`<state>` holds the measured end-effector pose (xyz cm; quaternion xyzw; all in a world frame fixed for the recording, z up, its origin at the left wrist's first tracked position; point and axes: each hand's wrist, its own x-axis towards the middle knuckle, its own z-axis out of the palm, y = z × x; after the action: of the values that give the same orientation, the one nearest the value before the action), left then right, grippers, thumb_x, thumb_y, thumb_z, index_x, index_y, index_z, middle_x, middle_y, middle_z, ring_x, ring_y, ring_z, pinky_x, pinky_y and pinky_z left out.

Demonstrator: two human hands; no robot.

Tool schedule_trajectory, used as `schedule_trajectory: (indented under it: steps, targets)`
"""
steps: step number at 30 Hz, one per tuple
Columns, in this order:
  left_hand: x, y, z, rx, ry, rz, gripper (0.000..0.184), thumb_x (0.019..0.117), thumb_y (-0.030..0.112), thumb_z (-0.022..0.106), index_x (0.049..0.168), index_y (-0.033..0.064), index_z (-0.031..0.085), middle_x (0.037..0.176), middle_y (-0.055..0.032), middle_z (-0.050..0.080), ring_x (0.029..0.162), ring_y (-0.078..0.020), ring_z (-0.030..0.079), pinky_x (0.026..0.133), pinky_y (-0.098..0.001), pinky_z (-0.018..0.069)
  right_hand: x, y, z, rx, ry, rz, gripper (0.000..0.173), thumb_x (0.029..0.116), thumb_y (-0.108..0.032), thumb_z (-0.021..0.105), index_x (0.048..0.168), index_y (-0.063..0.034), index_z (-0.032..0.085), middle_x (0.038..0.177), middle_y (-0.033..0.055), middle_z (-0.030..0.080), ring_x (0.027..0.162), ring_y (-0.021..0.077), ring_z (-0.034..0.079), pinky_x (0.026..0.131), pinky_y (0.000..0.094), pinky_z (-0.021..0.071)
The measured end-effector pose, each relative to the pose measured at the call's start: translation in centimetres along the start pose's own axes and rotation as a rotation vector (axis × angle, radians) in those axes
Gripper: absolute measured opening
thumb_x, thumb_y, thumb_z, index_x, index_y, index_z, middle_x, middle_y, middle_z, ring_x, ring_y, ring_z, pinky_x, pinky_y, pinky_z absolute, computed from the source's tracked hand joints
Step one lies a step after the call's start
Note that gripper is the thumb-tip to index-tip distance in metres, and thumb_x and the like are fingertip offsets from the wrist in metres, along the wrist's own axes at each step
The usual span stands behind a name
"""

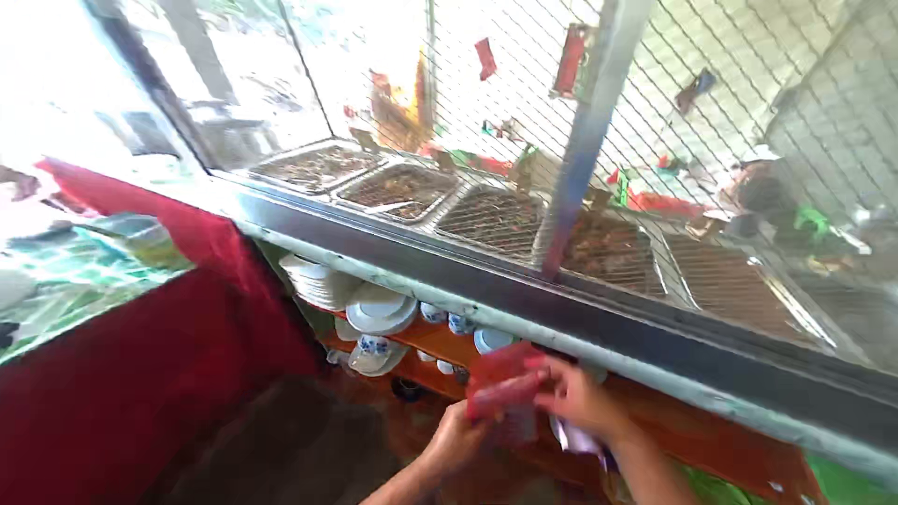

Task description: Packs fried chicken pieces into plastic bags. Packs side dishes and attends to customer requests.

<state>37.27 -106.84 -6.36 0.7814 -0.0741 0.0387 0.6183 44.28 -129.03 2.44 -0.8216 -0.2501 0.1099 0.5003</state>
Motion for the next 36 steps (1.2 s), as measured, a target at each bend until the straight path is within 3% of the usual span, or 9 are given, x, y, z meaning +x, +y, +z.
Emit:
schedule_trajectory:
  steps: [3,7,10,13,16,19,27,32,36]
  targets:
    - [-1.8,0.1,-5.5,-0.042,0.162,-0.143,0.018,0.0956,0.014,0.069,0.109,0.0019,0.072,0.097,-0.0023,0.077,0.091,-0.0071,0.073,0.090,-0.0318,0.0608,7.8,-10.0,-1.6,-0.329,0.012,-0.086,0.070,0.0971,-0.014,0.066,0.159,-0.0075,0.035,0.101,0.0119,0.075,0.087,0.0193,0.071,0.083,0.0404,0.0583]
    - [-4.0,-0.2,-11.2,-0.059,0.314,-0.117,0.018,0.0932,0.013,0.071,0.109,0.0037,0.072,0.096,0.0000,0.077,0.089,-0.0055,0.074,0.087,-0.0292,0.0620,18.0,-19.7,-1.0,-0.617,0.064,0.001,0.093,0.0963,-0.018,0.067,0.167,-0.0171,0.007,0.100,0.0222,0.072,0.090,0.0390,0.071,0.085,0.0619,0.0548]
    - [-5.9,0.4,-14.7,0.021,0.329,-0.117,0.024,0.0931,0.014,0.072,0.113,0.0006,0.071,0.101,-0.0043,0.077,0.095,-0.0079,0.073,0.093,-0.0320,0.0600,19.2,-22.2,1.7,-0.601,0.017,-0.181,0.060,0.0978,-0.016,0.066,0.154,-0.0097,0.045,0.099,0.0191,0.073,0.087,0.0341,0.070,0.084,0.0586,0.0552]
    - [-7.2,0.4,-18.1,0.174,0.309,-0.119,0.029,0.0943,0.019,0.072,0.117,0.0010,0.071,0.109,-0.0114,0.076,0.105,-0.0174,0.072,0.100,-0.0429,0.0560,15.9,-22.1,8.6,-0.508,-0.232,-0.615,0.013,0.0951,-0.011,0.069,0.107,-0.0094,0.075,0.094,0.0051,0.073,0.077,0.0153,0.068,0.071,0.0412,0.0596]
    - [-8.0,-0.2,-20.3,0.327,0.241,-0.138,0.031,0.0964,0.022,0.069,0.119,-0.0003,0.071,0.113,-0.0170,0.074,0.111,-0.0284,0.070,0.102,-0.0527,0.0521,13.8,-19.0,15.1,-0.759,-0.506,-0.676,0.016,0.0946,-0.012,0.064,0.101,-0.0072,0.077,0.101,0.0132,0.075,0.093,0.0292,0.073,0.082,0.0529,0.0581]
    - [-9.0,-1.0,-21.6,0.431,0.183,-0.115,0.027,0.0980,0.019,0.066,0.111,-0.0044,0.070,0.110,-0.0212,0.073,0.107,-0.0354,0.070,0.097,-0.0571,0.0523,13.5,-18.7,19.7,-1.166,-0.731,-0.277,0.020,0.0979,-0.012,0.060,0.108,0.0024,0.070,0.113,0.0252,0.070,0.111,0.0461,0.066,0.088,0.0673,0.0497]
    - [-10.4,-3.8,-23.3,0.485,0.093,-0.116,0.022,0.0992,0.015,0.062,0.107,-0.0045,0.070,0.107,-0.0212,0.073,0.105,-0.0369,0.071,0.092,-0.0584,0.0535,14.4,-13.6,24.0,-0.932,-0.789,-0.220,0.019,0.0952,-0.011,0.065,0.104,0.0057,0.071,0.107,0.0238,0.071,0.107,0.0401,0.068,0.094,0.0583,0.0515]
    - [-10.5,-4.0,-23.9,0.416,0.063,-0.165,0.020,0.0978,0.013,0.063,0.105,-0.0043,0.069,0.104,-0.0214,0.072,0.103,-0.0367,0.070,0.092,-0.0586,0.0527,14.4,-12.2,25.2,-0.923,-0.685,-0.174,0.030,0.0926,-0.028,0.074,0.105,-0.0008,0.074,0.110,0.0187,0.073,0.109,0.0362,0.069,0.094,0.0576,0.0531]
    - [-10.6,-4.1,-24.2,0.381,-0.033,-0.219,0.024,0.0976,0.015,0.065,0.109,-0.0049,0.068,0.103,-0.0230,0.072,0.102,-0.0389,0.070,0.091,-0.0614,0.0518,13.7,-10.6,25.8,-0.835,-0.607,-0.285,0.018,0.0901,-0.013,0.073,0.103,-0.0003,0.077,0.109,0.0205,0.073,0.104,0.0386,0.071,0.087,0.0594,0.0554]
